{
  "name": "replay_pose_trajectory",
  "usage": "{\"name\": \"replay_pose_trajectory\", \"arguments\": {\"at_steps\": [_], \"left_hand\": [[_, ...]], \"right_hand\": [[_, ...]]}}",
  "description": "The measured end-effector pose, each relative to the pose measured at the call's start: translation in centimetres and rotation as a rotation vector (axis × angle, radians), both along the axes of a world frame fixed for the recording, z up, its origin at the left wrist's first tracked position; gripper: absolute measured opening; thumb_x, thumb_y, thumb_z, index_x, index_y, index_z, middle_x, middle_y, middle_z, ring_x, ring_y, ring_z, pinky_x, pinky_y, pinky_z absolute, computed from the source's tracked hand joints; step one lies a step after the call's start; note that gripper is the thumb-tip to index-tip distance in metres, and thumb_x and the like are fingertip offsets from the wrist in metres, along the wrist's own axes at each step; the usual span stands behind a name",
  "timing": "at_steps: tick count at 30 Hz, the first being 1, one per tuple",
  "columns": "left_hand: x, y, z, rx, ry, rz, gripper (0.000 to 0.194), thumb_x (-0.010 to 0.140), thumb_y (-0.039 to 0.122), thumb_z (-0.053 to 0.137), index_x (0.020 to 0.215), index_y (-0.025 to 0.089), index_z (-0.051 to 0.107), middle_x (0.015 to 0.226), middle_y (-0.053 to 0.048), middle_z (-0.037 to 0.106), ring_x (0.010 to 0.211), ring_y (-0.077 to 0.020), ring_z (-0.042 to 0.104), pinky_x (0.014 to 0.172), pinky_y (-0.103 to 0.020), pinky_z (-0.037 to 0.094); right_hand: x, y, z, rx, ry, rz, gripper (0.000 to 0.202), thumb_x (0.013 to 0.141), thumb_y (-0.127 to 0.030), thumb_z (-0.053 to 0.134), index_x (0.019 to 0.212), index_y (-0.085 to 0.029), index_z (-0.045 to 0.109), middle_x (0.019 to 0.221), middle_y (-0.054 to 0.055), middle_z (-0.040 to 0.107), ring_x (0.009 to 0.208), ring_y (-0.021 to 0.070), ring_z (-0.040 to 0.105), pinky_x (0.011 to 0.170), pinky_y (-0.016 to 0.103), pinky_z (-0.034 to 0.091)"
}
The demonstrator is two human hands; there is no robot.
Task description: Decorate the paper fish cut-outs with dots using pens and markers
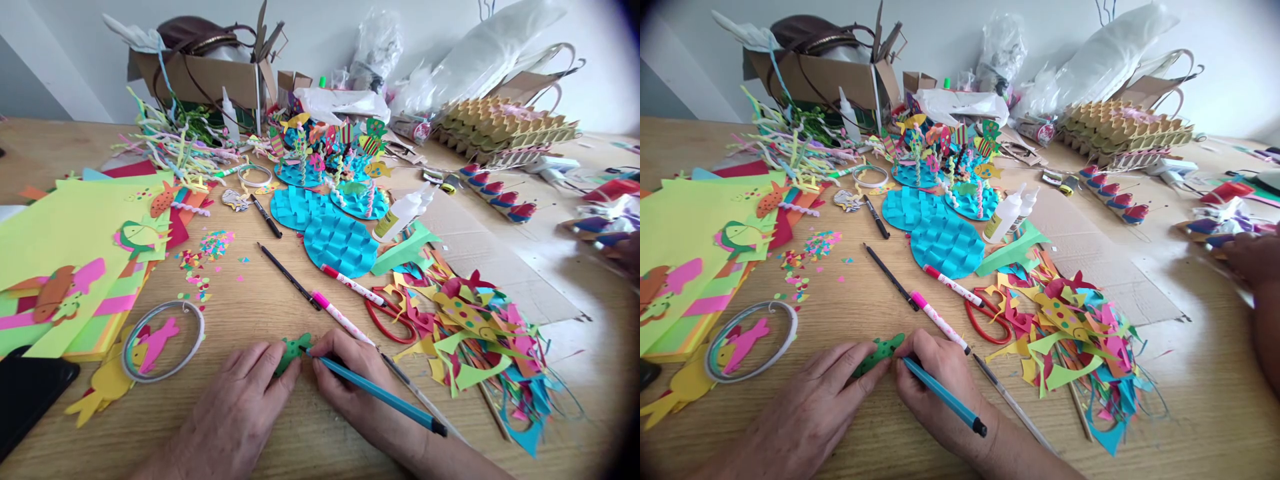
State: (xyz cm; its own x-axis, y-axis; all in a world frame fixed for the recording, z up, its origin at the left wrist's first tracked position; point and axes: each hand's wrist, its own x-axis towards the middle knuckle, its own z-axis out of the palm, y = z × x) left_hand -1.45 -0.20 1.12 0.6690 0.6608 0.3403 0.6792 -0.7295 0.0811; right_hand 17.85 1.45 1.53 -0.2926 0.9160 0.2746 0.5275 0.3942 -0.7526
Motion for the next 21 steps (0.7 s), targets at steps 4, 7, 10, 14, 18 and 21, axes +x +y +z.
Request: {"name": "replay_pose_trajectory", "arguments": {"at_steps": [4,7,10,14,18,21], "left_hand": [[-0.02,0.02,-0.17,0.002,0.001,-0.005,0.051,0.079,-0.001,0.033,0.123,0.012,0.054,0.109,-0.011,0.06,0.095,-0.0237,0.056,0.079,-0.036,0.052],[-0.11,-0.09,-0.33,0.002,-0.001,-0.005,0.05,0.079,-0.001,0.033,0.123,0.013,0.054,0.111,-0.011,0.059,0.096,-0.0237,0.055,0.081,-0.036,0.051],[-0.2,-0.16,-0.36,0.003,-0.001,-0.006,0.049,0.08,0.0,0.033,0.123,0.013,0.054,0.112,-0.01,0.059,0.097,-0.0236,0.055,0.081,-0.035,0.051],[-0.2,-0.13,-0.35,0.009,0.001,-0.008,0.049,0.081,0.0,0.033,0.123,0.013,0.055,0.111,-0.011,0.059,0.096,-0.0237,0.055,0.08,-0.035,0.05],[-0.12,-0.05,-0.4,0.013,0.003,-0.008,0.049,0.081,-0.001,0.033,0.122,0.013,0.056,0.11,-0.011,0.06,0.096,-0.0238,0.055,0.08,-0.035,0.05],[-0.08,0.02,-0.36,0.019,-0.007,-0.001,0.049,0.081,-0.002,0.032,0.12,0.014,0.057,0.109,-0.011,0.06,0.097,-0.0235,0.055,0.081,-0.035,0.049]], "right_hand": [[0.09,-0.05,-0.02,-0.009,0.004,0.007,0.014,0.08,-0.01,0.047,0.074,-0.021,0.053,0.058,-0.004,0.059,0.048,0.0095,0.054,0.05,0.018,0.041],[0.08,0.0,0.07,-0.007,0.008,0.011,0.015,0.08,-0.009,0.047,0.074,-0.021,0.052,0.057,-0.005,0.058,0.047,0.0089,0.052,0.049,0.018,0.039],[0.06,0.05,0.05,0.003,0.005,-0.001,0.015,0.08,-0.009,0.047,0.074,-0.021,0.052,0.055,-0.006,0.056,0.045,0.0085,0.05,0.047,0.018,0.037],[0.14,0.05,-0.06,-0.001,0.009,0.008,0.014,0.08,-0.01,0.047,0.075,-0.022,0.052,0.056,-0.006,0.057,0.047,0.009,0.052,0.049,0.018,0.039],[0.16,0.0,-0.08,0.006,0.008,0.002,0.015,0.08,-0.009,0.046,0.075,-0.022,0.052,0.056,-0.006,0.057,0.046,0.009,0.052,0.048,0.018,0.038],[0.11,-0.02,-0.08,0.004,0.006,0.001,0.014,0.08,-0.009,0.047,0.074,-0.022,0.052,0.056,-0.005,0.058,0.047,0.0091,0.053,0.049,0.018,0.04]]}}
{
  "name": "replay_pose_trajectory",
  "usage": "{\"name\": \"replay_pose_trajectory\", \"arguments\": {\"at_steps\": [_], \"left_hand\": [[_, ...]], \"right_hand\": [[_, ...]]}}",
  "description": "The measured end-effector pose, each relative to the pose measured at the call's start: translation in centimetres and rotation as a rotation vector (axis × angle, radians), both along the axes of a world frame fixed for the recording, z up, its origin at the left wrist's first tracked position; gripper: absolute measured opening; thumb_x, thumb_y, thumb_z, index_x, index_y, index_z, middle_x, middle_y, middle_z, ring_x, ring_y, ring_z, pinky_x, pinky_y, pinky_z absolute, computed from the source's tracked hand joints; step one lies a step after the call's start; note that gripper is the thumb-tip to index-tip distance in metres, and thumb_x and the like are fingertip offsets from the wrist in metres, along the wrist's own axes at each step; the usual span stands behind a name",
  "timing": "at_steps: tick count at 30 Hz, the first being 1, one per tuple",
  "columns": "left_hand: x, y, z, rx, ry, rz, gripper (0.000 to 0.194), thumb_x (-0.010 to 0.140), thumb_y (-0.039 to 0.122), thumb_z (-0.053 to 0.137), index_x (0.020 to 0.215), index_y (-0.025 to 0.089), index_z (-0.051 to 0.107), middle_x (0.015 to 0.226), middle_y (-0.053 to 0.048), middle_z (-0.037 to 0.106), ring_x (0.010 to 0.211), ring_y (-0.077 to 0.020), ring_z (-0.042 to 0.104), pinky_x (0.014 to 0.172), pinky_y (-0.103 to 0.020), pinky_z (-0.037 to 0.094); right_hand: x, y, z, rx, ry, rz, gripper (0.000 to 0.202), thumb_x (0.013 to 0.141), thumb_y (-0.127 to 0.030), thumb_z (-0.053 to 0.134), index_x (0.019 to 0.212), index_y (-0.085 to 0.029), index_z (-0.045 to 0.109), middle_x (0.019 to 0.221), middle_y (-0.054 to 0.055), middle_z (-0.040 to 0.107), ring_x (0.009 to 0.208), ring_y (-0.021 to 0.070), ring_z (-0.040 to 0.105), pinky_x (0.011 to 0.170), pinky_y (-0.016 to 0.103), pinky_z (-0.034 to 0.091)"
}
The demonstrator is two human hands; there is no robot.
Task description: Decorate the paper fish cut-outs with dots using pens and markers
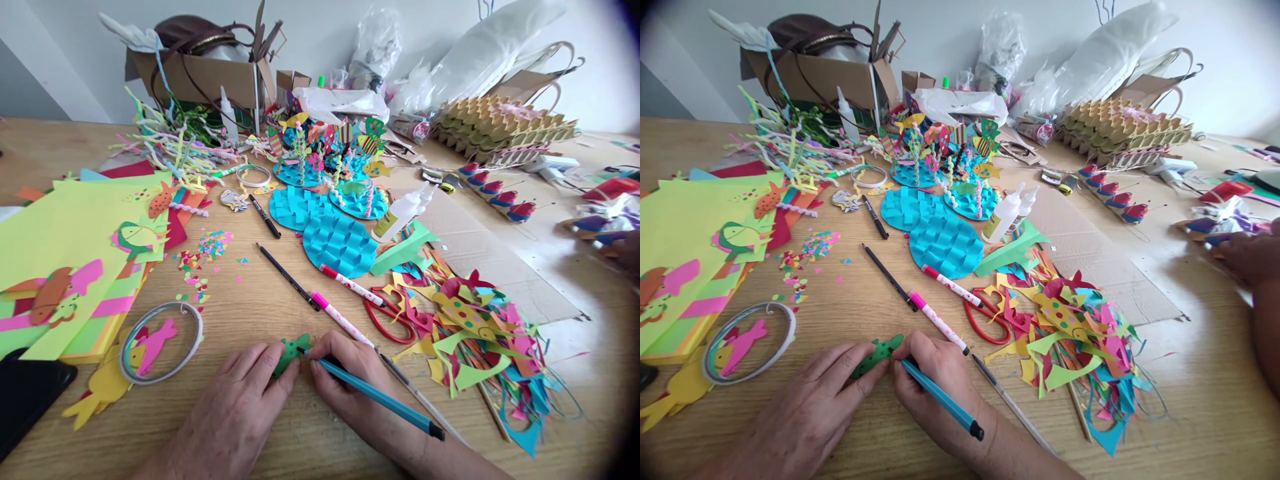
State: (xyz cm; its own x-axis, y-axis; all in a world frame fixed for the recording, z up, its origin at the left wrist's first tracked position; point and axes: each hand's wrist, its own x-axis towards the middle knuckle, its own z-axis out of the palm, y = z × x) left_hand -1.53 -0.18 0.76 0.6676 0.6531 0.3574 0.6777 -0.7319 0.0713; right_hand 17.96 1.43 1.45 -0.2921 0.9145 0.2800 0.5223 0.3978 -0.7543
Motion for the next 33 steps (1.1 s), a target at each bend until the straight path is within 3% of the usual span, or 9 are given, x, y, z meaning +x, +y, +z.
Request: {"name": "replay_pose_trajectory", "arguments": {"at_steps": [33], "left_hand": [[-0.12,-0.09,-0.1,-0.029,0.009,-0.009,0.049,0.081,-0.001,0.034,0.123,0.012,0.055,0.112,-0.012,0.059,0.097,-0.0245,0.055,0.081,-0.036,0.051]], "right_hand": [[0.1,0.05,-0.14,0.028,-0.028,0.011,0.014,0.08,-0.01,0.046,0.075,-0.022,0.051,0.057,-0.005,0.059,0.046,0.0092,0.052,0.049,0.018,0.041]]}}
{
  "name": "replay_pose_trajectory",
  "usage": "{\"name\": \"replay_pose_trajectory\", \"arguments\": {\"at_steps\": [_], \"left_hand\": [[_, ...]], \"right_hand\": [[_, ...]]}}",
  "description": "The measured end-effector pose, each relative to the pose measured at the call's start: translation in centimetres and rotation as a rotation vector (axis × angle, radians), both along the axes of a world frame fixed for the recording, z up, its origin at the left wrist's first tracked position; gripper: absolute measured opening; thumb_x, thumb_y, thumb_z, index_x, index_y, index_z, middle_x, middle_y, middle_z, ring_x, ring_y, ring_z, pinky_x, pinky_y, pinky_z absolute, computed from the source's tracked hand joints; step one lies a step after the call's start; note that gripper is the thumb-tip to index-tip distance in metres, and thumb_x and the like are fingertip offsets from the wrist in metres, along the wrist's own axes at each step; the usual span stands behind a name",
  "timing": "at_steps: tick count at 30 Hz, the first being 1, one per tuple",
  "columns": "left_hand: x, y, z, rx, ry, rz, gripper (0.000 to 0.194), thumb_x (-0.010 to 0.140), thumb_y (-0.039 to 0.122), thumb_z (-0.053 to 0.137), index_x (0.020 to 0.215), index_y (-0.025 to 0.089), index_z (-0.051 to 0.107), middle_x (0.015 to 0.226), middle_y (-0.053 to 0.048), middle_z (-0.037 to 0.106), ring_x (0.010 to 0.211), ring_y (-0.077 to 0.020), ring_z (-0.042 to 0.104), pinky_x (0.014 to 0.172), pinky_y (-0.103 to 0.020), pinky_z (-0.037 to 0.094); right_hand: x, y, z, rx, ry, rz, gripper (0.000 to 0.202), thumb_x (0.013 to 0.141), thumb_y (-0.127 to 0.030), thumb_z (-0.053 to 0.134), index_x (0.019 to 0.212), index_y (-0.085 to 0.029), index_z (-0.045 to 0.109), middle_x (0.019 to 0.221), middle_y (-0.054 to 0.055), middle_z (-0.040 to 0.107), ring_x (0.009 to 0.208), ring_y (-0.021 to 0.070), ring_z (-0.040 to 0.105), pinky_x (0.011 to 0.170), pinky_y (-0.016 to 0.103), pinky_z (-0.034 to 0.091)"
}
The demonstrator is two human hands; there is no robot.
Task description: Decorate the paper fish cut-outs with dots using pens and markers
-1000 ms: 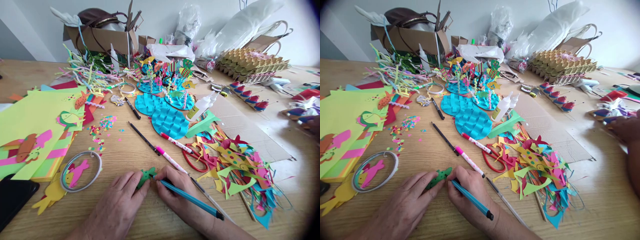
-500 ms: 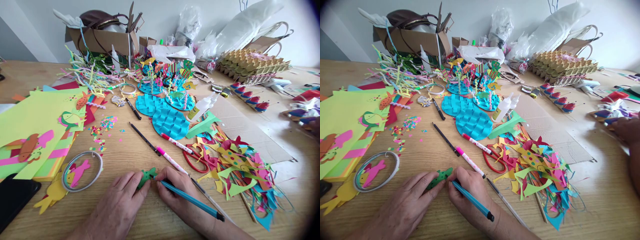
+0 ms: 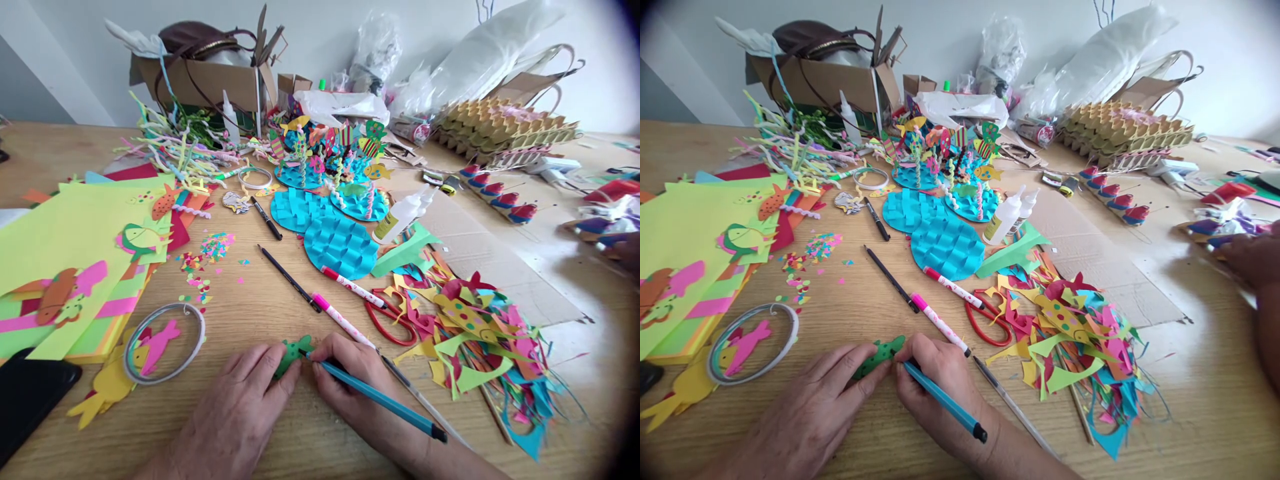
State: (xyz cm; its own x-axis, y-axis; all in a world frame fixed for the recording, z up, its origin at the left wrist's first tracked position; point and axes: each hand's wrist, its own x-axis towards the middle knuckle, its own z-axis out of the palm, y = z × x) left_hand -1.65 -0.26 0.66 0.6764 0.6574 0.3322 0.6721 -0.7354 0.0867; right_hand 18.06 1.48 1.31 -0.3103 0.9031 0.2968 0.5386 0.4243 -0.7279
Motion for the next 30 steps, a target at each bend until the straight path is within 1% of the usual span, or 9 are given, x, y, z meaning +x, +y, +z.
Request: {"name": "replay_pose_trajectory", "arguments": {"at_steps": [12,14,20,25,30], "left_hand": [[0.02,0.02,0.17,0.019,0.001,0.004,0.049,0.081,-0.001,0.033,0.121,0.013,0.056,0.11,-0.011,0.061,0.096,-0.0231,0.056,0.081,-0.035,0.051],[-0.03,0.0,0.12,0.02,0.008,0.003,0.049,0.08,-0.002,0.033,0.122,0.013,0.056,0.11,-0.011,0.06,0.096,-0.0232,0.056,0.081,-0.035,0.051],[-0.07,0.0,-0.04,0.026,-0.001,0.008,0.049,0.081,-0.002,0.033,0.122,0.014,0.056,0.11,-0.01,0.06,0.096,-0.0228,0.056,0.081,-0.034,0.05],[-0.01,0.06,0.14,0.048,0.001,0.004,0.051,0.08,-0.003,0.033,0.122,0.015,0.055,0.109,-0.009,0.061,0.098,-0.0218,0.056,0.082,-0.033,0.049],[-0.07,0.03,0.17,0.035,0.024,0.014,0.053,0.078,-0.002,0.034,0.122,0.017,0.055,0.11,-0.008,0.062,0.098,-0.022,0.055,0.08,-0.033,0.05]], "right_hand": [[-0.08,-0.04,-0.15,0.004,-0.005,-0.007,0.014,0.081,-0.01,0.045,0.076,-0.022,0.051,0.055,-0.006,0.057,0.044,0.0091,0.051,0.046,0.018,0.039],[-0.06,-0.06,-0.17,-0.004,-0.012,0.01,0.014,0.081,-0.01,0.046,0.076,-0.022,0.051,0.055,-0.006,0.057,0.045,0.0093,0.051,0.047,0.018,0.04],[-0.02,-0.11,-0.11,-0.01,-0.014,-0.006,0.014,0.081,-0.01,0.046,0.076,-0.022,0.052,0.058,-0.004,0.06,0.047,0.0099,0.054,0.049,0.019,0.042],[0.06,-0.24,-0.13,-0.028,-0.028,-0.013,0.014,0.08,-0.01,0.046,0.075,-0.022,0.051,0.06,-0.003,0.061,0.051,0.0111,0.057,0.052,0.019,0.044],[0.06,-0.16,-0.07,-0.042,-0.035,0.005,0.014,0.08,-0.01,0.047,0.076,-0.022,0.052,0.06,-0.004,0.062,0.05,0.011,0.056,0.053,0.02,0.045]]}}
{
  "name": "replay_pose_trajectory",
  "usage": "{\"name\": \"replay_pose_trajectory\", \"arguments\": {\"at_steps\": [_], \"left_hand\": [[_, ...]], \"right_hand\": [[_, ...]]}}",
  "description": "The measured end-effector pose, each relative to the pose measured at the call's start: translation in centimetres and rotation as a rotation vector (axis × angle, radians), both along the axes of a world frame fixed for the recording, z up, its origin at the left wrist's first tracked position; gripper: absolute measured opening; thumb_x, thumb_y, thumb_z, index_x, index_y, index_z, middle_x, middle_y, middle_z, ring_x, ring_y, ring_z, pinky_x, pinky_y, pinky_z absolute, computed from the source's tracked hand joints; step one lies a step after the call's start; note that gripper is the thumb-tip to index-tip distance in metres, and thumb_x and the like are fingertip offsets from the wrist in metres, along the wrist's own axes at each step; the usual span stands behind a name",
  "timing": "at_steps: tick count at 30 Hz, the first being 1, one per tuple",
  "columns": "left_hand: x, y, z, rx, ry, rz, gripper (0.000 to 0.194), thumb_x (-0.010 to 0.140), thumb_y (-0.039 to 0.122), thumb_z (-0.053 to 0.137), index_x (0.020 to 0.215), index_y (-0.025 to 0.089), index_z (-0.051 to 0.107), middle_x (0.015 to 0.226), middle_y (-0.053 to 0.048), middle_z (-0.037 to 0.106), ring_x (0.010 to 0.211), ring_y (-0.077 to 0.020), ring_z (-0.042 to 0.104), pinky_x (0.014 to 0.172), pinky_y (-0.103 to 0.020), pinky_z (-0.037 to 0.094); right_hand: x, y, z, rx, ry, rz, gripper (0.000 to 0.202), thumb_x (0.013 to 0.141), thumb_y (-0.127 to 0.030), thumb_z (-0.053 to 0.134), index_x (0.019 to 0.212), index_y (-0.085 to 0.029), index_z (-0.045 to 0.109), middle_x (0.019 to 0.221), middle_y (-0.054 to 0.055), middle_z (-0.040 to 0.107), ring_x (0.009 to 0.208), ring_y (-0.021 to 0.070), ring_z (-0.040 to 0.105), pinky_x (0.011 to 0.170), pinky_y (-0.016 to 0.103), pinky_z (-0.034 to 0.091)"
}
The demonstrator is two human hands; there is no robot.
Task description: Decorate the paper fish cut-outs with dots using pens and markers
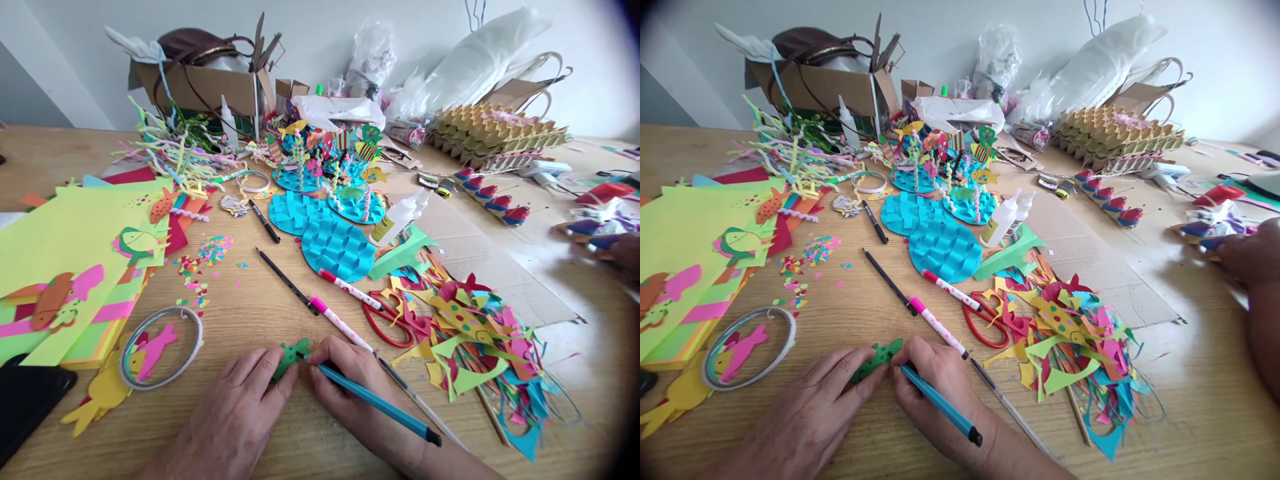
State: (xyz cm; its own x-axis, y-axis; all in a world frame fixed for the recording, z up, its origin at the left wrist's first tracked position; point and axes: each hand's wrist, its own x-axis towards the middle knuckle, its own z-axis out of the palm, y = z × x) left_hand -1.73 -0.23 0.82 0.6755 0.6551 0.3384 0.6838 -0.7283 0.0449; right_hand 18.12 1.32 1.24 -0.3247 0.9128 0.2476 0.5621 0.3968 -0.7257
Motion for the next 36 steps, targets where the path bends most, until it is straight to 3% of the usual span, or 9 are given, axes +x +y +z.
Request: {"name": "replay_pose_trajectory", "arguments": {"at_steps": [6,27,31,36], "left_hand": [[0.0,0.0,-0.2,-0.012,-0.022,-0.011,0.05,0.08,-0.001,0.034,0.123,0.014,0.055,0.111,-0.011,0.061,0.097,-0.0234,0.056,0.081,-0.035,0.051],[0.1,0.0,-0.2,-0.024,-0.054,-0.016,0.049,0.082,-0.001,0.033,0.122,0.013,0.057,0.109,-0.011,0.062,0.095,-0.0241,0.058,0.08,-0.035,0.052],[-0.2,0.4,0.4,-0.079,-0.182,-0.001,0.041,0.088,0.001,0.035,0.117,0.016,0.059,0.108,-0.009,0.062,0.097,-0.0206,0.06,0.085,-0.03,0.051],[-1.8,2.0,1.1,-0.158,-0.356,0.107,0.023,0.093,0.01,0.041,0.108,0.019,0.057,0.103,-0.005,0.061,0.096,-0.0176,0.061,0.087,-0.026,0.048]], "right_hand": [[0.0,0.1,-0.1,0.033,0.018,-0.015,0.014,0.08,-0.01,0.045,0.075,-0.022,0.051,0.056,-0.005,0.059,0.045,0.0097,0.052,0.048,0.018,0.041],[0.3,0.1,0.6,0.003,0.059,-0.01,0.013,0.082,-0.01,0.047,0.078,-0.021,0.052,0.06,-0.004,0.06,0.05,0.01,0.055,0.049,0.018,0.04],[0.9,0.1,0.8,0.058,0.061,-0.012,0.012,0.085,-0.011,0.047,0.083,-0.022,0.052,0.063,-0.003,0.06,0.055,0.0115,0.058,0.052,0.019,0.043],[2.3,0.3,1.0,0.202,-0.114,0.106,0.019,0.09,-0.008,0.043,0.091,-0.019,0.059,0.077,0.006,0.067,0.068,0.0171,0.065,0.061,0.024,0.05]]}}
